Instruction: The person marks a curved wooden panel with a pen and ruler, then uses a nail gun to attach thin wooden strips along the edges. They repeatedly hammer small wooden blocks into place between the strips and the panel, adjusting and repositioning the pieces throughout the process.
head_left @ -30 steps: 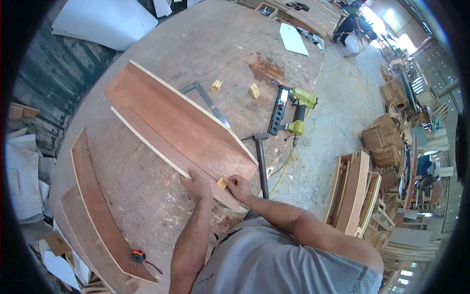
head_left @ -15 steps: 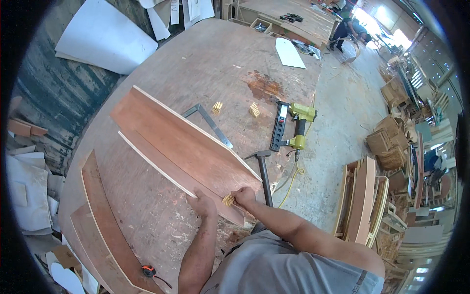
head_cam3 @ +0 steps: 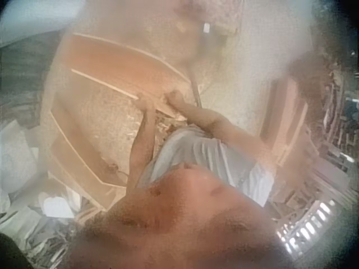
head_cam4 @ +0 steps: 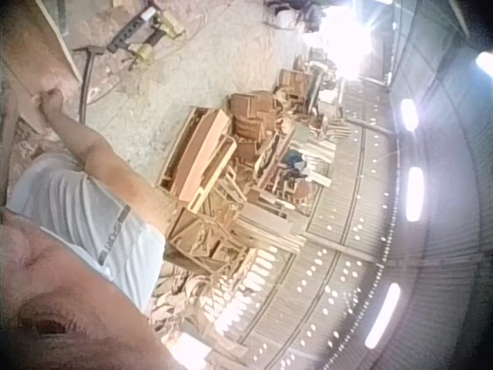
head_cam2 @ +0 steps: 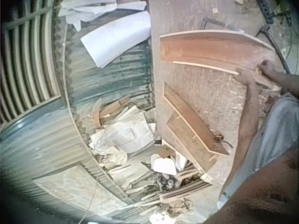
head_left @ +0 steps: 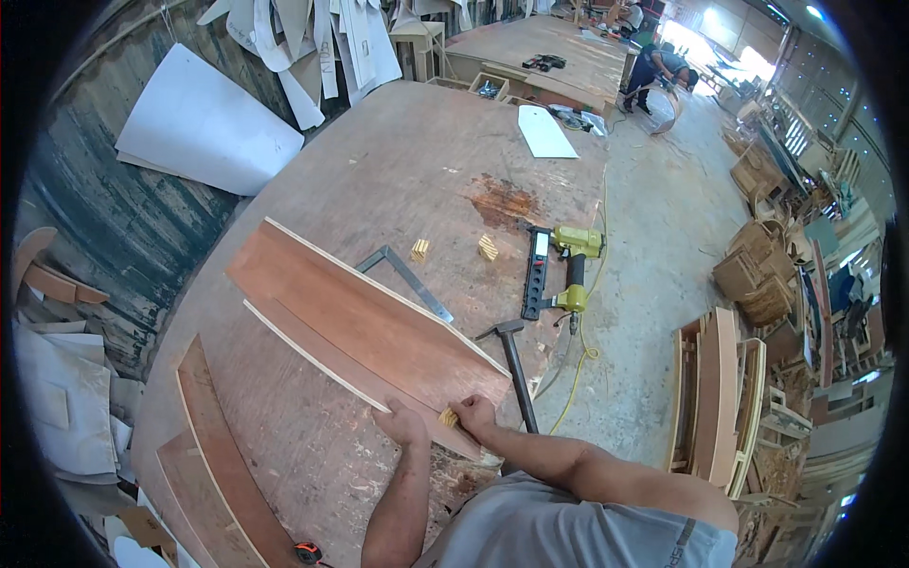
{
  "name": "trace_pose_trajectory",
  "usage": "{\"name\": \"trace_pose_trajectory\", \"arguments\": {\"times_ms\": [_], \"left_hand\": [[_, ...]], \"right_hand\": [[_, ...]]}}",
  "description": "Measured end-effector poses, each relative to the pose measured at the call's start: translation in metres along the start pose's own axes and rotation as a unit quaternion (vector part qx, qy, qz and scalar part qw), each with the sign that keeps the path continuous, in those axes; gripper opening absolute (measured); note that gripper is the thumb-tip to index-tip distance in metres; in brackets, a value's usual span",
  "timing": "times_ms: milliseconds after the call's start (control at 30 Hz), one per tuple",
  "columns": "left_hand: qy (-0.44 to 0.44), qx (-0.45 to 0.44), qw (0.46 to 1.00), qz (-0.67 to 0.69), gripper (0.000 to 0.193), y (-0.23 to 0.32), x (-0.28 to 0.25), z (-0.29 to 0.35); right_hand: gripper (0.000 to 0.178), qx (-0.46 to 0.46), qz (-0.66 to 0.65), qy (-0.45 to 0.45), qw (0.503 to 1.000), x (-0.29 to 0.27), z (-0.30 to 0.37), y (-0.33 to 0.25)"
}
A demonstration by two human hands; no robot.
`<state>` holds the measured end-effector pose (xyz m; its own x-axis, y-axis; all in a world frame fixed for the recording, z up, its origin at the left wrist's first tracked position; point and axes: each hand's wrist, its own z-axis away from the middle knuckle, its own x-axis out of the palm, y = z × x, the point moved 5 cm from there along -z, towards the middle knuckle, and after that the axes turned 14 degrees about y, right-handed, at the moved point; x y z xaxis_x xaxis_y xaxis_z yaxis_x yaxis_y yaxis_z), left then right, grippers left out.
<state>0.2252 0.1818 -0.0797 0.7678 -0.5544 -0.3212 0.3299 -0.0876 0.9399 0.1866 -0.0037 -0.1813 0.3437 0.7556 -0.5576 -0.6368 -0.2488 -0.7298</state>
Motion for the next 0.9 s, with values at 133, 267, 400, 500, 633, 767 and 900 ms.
{"name": "trace_pose_trajectory", "arguments": {"times_ms": [133, 267, 400, 500, 633, 767, 900], "left_hand": [[-0.007, -0.023, 0.999, 0.029, 0.040, 0.002, 0.003, 0.004], [-0.013, -0.046, 0.999, 0.026, 0.041, 0.003, -0.001, 0.003], [-0.017, -0.029, 0.998, 0.044, 0.042, 0.008, -0.002, 0.008], [-0.024, -0.034, 0.999, 0.034, 0.043, 0.010, 0.000, 0.007], [-0.031, -0.045, 0.998, 0.036, 0.045, 0.002, 0.005, 0.001], [-0.020, -0.095, 0.995, 0.016, 0.047, 0.002, 0.009, 0.005], [-0.014, -0.021, 1.000, -0.017, 0.041, 0.011, 0.005, 0.012]], "right_hand": [[0.032, -0.126, -0.039, 0.016, 0.991, 0.002, 0.000, 0.005], [0.031, -0.213, -0.025, -0.049, 0.975, 0.001, 0.010, -0.005], [0.033, -0.241, -0.030, -0.038, 0.969, -0.016, 0.017, -0.015], [0.034, -0.178, -0.052, -0.062, 0.981, -0.020, 0.016, -0.010], [0.031, -0.204, -0.026, -0.125, 0.971, -0.018, 0.006, -0.019], [0.027, -0.302, 0.046, -0.097, 0.947, -0.019, 0.007, -0.023], [0.028, -0.161, 0.012, -0.022, 0.987, -0.008, -0.037, 0.020]]}}
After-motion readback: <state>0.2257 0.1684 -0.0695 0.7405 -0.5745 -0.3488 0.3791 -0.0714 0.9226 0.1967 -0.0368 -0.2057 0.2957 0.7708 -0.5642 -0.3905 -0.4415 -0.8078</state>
